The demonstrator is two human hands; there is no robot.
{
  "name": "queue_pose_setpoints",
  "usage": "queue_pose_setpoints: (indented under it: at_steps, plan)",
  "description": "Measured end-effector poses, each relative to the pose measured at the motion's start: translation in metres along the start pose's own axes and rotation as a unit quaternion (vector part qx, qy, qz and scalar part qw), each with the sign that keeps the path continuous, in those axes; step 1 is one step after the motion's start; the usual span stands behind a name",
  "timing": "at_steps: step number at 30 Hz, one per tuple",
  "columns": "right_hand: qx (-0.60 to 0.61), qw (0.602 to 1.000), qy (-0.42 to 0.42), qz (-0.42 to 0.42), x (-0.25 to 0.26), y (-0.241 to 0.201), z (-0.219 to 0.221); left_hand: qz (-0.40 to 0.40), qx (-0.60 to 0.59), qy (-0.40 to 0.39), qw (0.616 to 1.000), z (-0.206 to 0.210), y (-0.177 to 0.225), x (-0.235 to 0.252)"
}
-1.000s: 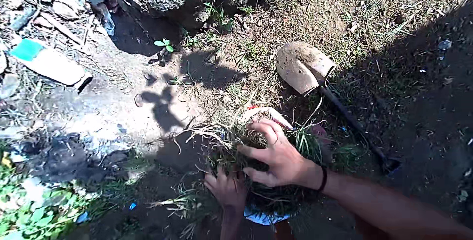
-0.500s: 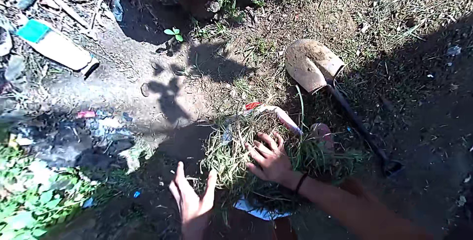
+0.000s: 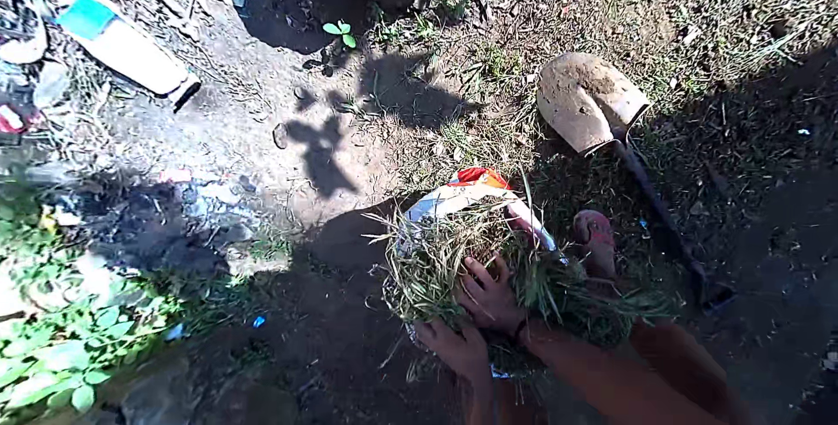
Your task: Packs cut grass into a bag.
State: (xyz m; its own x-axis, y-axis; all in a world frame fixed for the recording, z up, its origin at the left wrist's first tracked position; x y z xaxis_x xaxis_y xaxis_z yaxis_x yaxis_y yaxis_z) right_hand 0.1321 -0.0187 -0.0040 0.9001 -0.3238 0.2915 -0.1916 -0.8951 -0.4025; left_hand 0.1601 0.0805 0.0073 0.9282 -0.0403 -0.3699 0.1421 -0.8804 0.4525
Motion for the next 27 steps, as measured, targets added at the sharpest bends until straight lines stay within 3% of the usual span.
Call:
queue_pose_setpoints:
  at_steps: [2,4,7,9,11,12,13,15,16,17,20,22,24,26,27]
  plan:
    - [-0.046,0.998,0.037,-0.009,-0.004,-0.002,0.012,0.004,0.034,-0.007,0.999,0.022,-0.015,0.004]
    - [-0.065,0.998,0.018,-0.008,0.0,-0.006,0.024,-0.014,0.062,-0.027,0.998,0.033,-0.025,0.015]
    - [-0.041,0.994,-0.104,-0.002,0.018,-0.009,0.029,-0.02,0.076,-0.049,0.996,0.026,-0.022,0.027]
    - [0.006,0.973,-0.227,0.031,0.028,-0.005,0.032,-0.008,0.058,-0.039,0.998,0.021,-0.018,0.03]
    - [0.067,0.897,-0.431,0.074,0.035,0.003,0.022,0.013,0.022,-0.018,1.0,0.02,-0.016,0.026]
    - [0.071,0.87,-0.481,0.083,0.044,0.007,0.005,0.022,0.01,-0.015,1.0,0.02,-0.013,0.023]
    - [0.063,0.869,-0.484,0.083,0.06,0.008,-0.018,0.031,-0.003,-0.009,0.999,0.019,-0.011,0.021]
    - [0.04,0.939,-0.341,0.029,0.102,-0.005,-0.062,0.048,-0.024,0.013,0.999,0.018,-0.01,0.013]
    - [0.036,0.962,-0.271,-0.02,0.116,-0.018,-0.069,0.051,-0.032,0.019,0.998,0.017,-0.01,0.01]
    - [0.044,0.963,-0.258,-0.067,0.123,-0.029,-0.058,0.064,-0.043,0.027,0.997,0.016,-0.006,0.009]
    - [0.081,0.906,-0.402,-0.106,0.087,-0.031,0.025,0.108,-0.073,0.017,0.991,0.007,-0.002,0.006]
    - [0.086,0.919,-0.377,-0.083,0.066,-0.014,0.043,0.115,-0.064,-0.027,0.991,-0.007,-0.007,0.014]
    - [0.074,0.95,-0.29,-0.087,0.054,-0.011,0.035,0.036,-0.146,-0.094,0.984,-0.028,-0.03,0.024]
    - [0.061,0.961,-0.253,-0.099,0.036,-0.009,0.024,-0.097,-0.285,-0.128,0.945,-0.04,-0.062,0.034]
    - [0.053,0.962,-0.243,-0.109,0.033,-0.007,0.022,-0.149,-0.297,-0.144,0.932,-0.039,-0.071,0.043]
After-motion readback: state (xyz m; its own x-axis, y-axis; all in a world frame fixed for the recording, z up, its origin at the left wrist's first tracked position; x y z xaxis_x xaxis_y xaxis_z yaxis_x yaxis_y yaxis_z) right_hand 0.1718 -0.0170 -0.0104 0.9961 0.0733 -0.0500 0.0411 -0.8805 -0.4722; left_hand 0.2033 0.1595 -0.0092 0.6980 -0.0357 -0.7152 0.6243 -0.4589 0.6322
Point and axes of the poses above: each hand's wrist, its own x-axis towards the middle knuckle, its own z-axis out of the palm, y = z × x, the point moved 9 cm from there along x, towards the middle knuckle, and after that the axes turned 3 degrees about -z, right-handed, at the moved point
